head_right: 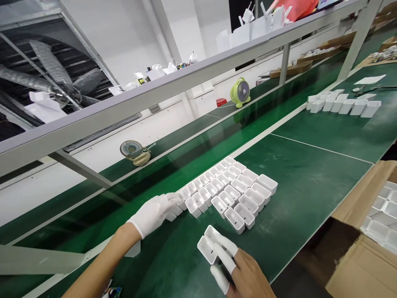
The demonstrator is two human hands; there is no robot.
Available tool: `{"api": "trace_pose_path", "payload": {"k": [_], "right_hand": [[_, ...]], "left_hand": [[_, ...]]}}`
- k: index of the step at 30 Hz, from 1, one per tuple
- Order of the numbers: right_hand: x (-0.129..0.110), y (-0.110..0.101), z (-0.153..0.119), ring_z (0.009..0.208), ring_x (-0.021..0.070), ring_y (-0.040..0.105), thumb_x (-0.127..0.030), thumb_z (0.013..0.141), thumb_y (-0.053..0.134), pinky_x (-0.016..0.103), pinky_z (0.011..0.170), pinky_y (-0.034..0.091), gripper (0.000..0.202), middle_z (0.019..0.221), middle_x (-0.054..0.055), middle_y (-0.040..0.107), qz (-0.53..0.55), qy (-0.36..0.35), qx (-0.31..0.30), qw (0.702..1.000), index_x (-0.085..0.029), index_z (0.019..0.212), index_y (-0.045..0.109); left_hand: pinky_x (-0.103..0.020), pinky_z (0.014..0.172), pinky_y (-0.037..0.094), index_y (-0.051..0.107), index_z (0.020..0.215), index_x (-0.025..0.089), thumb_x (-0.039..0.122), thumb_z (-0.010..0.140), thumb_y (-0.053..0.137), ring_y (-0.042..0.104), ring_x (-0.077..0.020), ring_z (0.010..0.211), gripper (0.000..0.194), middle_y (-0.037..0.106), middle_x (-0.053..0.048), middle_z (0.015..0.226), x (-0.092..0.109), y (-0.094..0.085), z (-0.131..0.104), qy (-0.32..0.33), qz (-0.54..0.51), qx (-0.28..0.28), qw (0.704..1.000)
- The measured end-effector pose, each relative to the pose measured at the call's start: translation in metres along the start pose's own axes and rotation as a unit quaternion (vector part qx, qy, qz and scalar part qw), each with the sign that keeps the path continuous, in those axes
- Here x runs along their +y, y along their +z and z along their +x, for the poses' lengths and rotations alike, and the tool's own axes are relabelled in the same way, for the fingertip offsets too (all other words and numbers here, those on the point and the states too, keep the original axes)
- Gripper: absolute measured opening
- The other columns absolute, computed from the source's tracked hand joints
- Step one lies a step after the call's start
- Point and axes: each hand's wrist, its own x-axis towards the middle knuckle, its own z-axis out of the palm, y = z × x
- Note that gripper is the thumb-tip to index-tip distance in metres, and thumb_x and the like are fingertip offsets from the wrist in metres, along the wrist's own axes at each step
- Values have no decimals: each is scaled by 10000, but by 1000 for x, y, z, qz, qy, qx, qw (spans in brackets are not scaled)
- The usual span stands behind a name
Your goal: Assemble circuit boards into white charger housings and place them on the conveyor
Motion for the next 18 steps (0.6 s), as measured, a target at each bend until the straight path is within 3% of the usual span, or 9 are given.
{"api": "trace_pose_path", "payload": {"k": [2,4,6,8,10,13,18], "right_hand": [[0,-1,-5,1054,258,680,-95,934,576,365,888,591,521,1310,183,619,13,16,52,998,-116,1447,487],[1,-2,-11,1002,234,686,-61,925,576,346,850,594,514,1307,187,610,25,27,100,994,-113,1431,509],[3,-1,-15,1031,241,678,-43,921,570,344,828,598,506,1320,199,593,38,34,122,991,-103,1421,521],[4,0,-17,1094,259,661,-35,918,571,353,837,604,505,1323,202,591,47,38,125,990,-100,1417,525],[5,0,-15,1139,274,648,-32,912,579,369,861,608,508,1308,195,608,43,39,127,990,-105,1412,531],[5,-1,-12,1142,269,653,-40,904,596,363,871,613,507,1295,185,626,25,31,132,990,-113,1403,540],[4,-3,-9,1151,252,646,-41,914,593,348,896,605,478,1316,190,616,13,44,128,991,-104,1386,551]], "left_hand": [[-372,1098,456,527,1378,319,238,933,574,569,-228,1266,454,577,-33,1405,27,1,-7,37,-31,-4,999],[-369,1050,496,524,1346,314,293,840,724,606,-237,1207,545,578,-23,1396,57,8,-12,99,-63,-63,991],[-359,945,543,519,1305,326,208,783,751,658,-228,1086,584,583,-2,1377,83,18,-12,136,-62,-106,983],[-320,839,557,498,1299,292,112,796,662,685,-199,937,558,633,-9,1277,98,29,-7,141,-51,-113,982],[-279,765,546,529,1245,249,102,862,558,685,-176,842,411,675,-21,1146,99,37,2,141,-49,-105,983],[-240,749,525,615,1079,219,136,912,517,688,-167,852,210,697,-22,1042,88,38,16,153,-63,-103,981],[-282,903,512,649,1122,224,54,872,480,668,-197,1038,346,696,-24,1148,65,32,35,135,-91,-93,982]]}}
